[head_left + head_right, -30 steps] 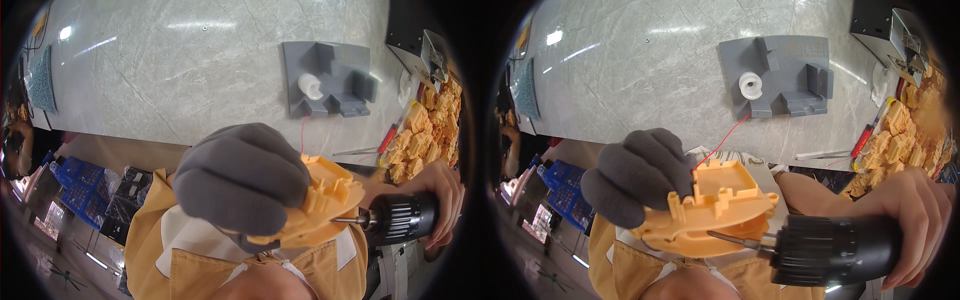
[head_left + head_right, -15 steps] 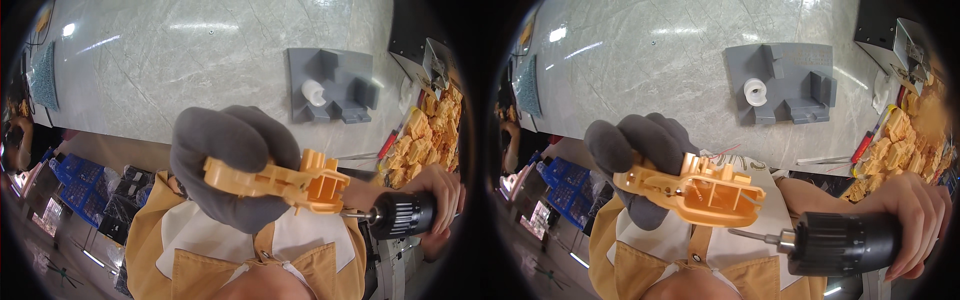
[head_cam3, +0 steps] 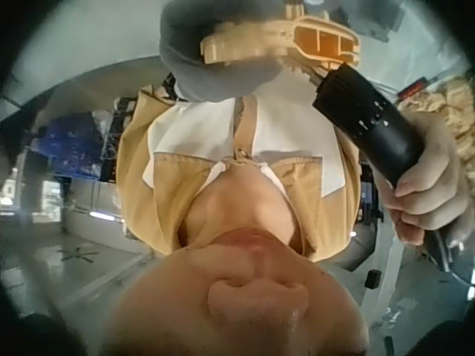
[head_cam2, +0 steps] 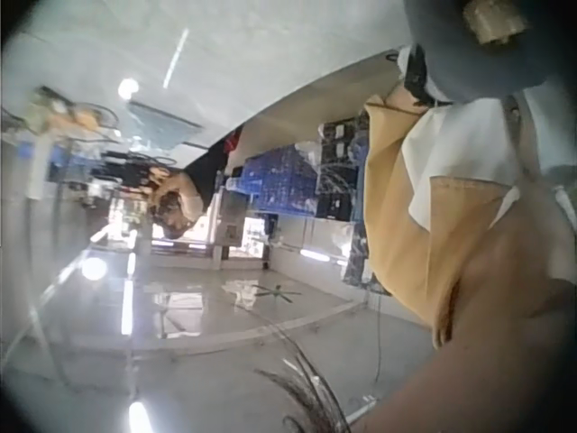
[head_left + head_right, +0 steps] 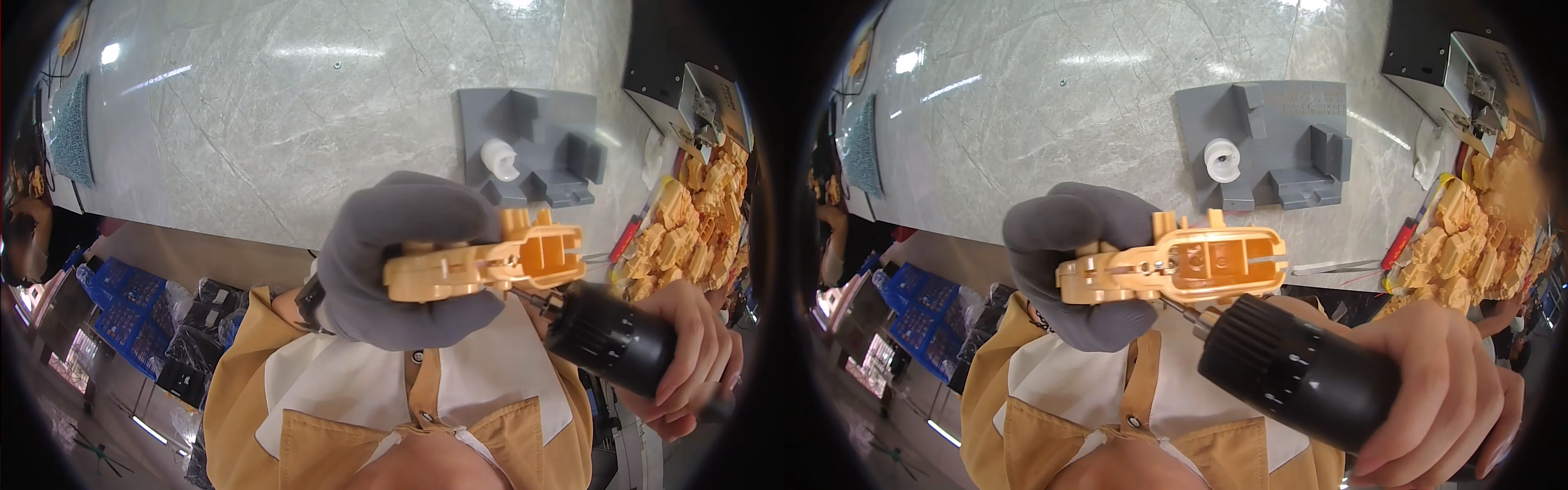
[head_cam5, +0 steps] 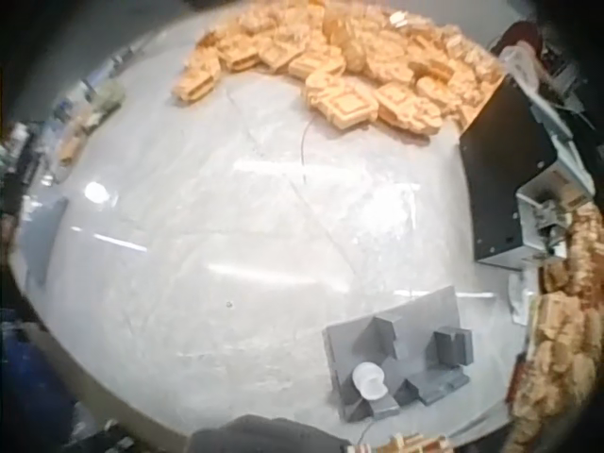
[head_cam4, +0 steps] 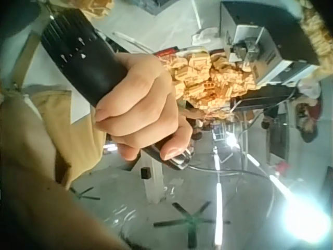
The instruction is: The person uses a handheld rotary tool to drill holes into small yellow plastic parts. They hold each part with a gloved left hand and operate the tool with the right hand, working on a gray fixture on a table. Finished parts are placed into a pile on the table.
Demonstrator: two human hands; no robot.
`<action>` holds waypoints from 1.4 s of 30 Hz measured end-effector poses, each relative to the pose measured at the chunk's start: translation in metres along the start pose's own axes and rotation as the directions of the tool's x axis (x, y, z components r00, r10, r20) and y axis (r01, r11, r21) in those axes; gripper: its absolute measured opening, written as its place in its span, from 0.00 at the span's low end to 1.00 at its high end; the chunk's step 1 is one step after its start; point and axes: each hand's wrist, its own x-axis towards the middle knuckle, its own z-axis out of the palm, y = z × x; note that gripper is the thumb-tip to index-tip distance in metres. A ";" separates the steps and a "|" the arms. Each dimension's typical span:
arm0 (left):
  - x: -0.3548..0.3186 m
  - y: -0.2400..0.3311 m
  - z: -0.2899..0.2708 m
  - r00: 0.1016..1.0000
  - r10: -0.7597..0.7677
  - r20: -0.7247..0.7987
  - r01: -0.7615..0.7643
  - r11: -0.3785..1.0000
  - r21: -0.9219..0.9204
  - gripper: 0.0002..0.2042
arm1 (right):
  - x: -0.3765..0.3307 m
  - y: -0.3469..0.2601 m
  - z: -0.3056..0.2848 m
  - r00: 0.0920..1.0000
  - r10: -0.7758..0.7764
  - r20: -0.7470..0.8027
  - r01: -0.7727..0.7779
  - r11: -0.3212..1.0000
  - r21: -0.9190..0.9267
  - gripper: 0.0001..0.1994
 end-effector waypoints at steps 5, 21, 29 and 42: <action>0.012 0.011 0.003 0.981 -0.097 0.170 0.073 0.987 0.142 0.19 | -0.005 0.006 0.008 0.993 -0.111 0.034 0.112 0.994 -0.007 0.16; 0.018 0.001 -0.012 0.953 0.266 0.147 -0.290 0.942 0.172 0.14 | 0.000 -0.006 0.014 0.948 -0.319 0.005 0.318 0.944 -0.089 0.14; 0.005 0.006 -0.001 0.971 0.211 0.116 -0.223 0.969 0.106 0.13 | 0.009 -0.012 0.009 0.936 -0.324 -0.139 0.338 0.936 0.092 0.13; 0.006 0.019 -0.005 0.975 0.113 0.190 -0.133 0.986 0.097 0.14 | 0.013 -0.022 0.003 0.987 -0.127 -0.101 0.138 0.984 0.111 0.15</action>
